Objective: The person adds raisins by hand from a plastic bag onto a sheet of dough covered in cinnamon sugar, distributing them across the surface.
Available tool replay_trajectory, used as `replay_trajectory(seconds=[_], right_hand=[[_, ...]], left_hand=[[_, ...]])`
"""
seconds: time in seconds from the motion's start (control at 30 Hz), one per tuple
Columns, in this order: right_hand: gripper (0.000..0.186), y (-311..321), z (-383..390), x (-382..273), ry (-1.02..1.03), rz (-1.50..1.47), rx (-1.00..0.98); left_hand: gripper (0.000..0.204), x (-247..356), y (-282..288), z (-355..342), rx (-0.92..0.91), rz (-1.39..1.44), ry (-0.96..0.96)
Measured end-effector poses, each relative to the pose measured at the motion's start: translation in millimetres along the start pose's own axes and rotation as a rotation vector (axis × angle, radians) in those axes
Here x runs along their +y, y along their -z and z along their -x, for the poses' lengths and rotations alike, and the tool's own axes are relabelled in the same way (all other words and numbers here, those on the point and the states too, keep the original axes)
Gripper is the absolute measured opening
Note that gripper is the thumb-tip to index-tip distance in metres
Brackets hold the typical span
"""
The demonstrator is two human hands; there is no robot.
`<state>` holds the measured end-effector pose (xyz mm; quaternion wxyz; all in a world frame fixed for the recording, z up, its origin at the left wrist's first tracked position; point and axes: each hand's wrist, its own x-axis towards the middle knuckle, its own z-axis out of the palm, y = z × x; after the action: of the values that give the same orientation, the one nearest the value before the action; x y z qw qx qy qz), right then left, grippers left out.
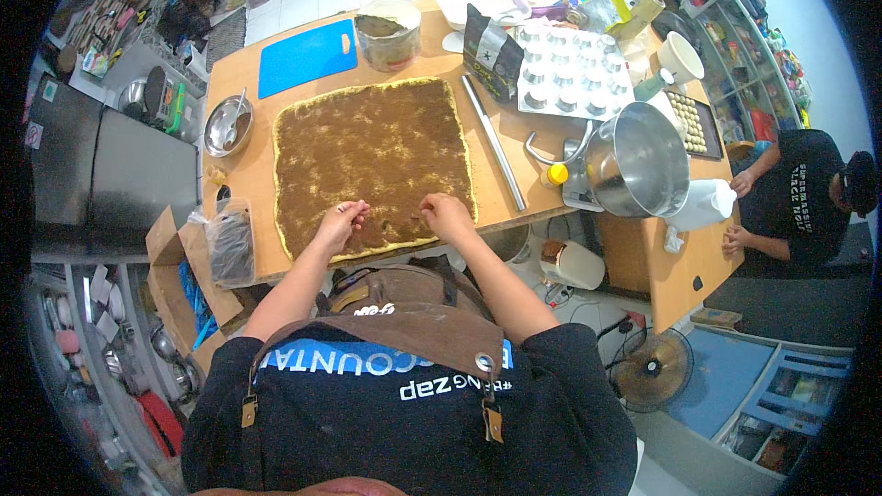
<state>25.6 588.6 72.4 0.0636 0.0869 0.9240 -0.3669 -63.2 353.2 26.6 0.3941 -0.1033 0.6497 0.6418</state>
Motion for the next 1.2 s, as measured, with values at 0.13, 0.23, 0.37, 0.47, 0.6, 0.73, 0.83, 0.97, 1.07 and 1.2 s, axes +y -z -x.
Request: replay_trajectory(seconds=[0.13,0.23,0.37,0.47,0.6,0.73,0.83,0.97,1.07,1.2], right_hand=[[0.021,-20,-7,-20,0.051,-0.274,-0.027],[0.037,-49,-20,-43,0.115,-0.723,-0.011],[0.041,-60,-19,-62,0.189,-0.389,0.154],[0.033,-55,-21,-61,0.113,-0.364,0.112],[0.026,-55,-31,-57,0.101,-0.292,0.021],[0.016,-58,-42,-47,0.115,-0.463,-0.085],[0.010,-58,-53,-46,0.084,-0.636,-0.180],[0.009,-35,-52,-47,-0.063,-0.753,-0.349],[0.009,-8,-44,-36,-0.149,-0.632,-0.294],[0.010,0,-36,15,-0.210,-0.344,-0.178]], left_hand=[[0.030,17,-8,14,-0.178,0.737,0.159],[0.029,20,-23,11,-0.152,0.881,0.136],[0.031,11,-38,-5,-0.160,0.776,-0.012],[0.030,12,-46,-2,-0.123,0.720,-0.036],[0.025,2,-40,1,-0.149,0.762,0.005],[0.023,11,-26,13,-0.218,0.851,0.178],[0.021,17,-14,11,-0.334,0.790,0.164],[0.021,23,2,14,-0.226,0.623,0.105],[0.022,28,27,20,-0.231,0.473,0.061],[0.020,37,48,29,-0.123,0.159,0.059]])
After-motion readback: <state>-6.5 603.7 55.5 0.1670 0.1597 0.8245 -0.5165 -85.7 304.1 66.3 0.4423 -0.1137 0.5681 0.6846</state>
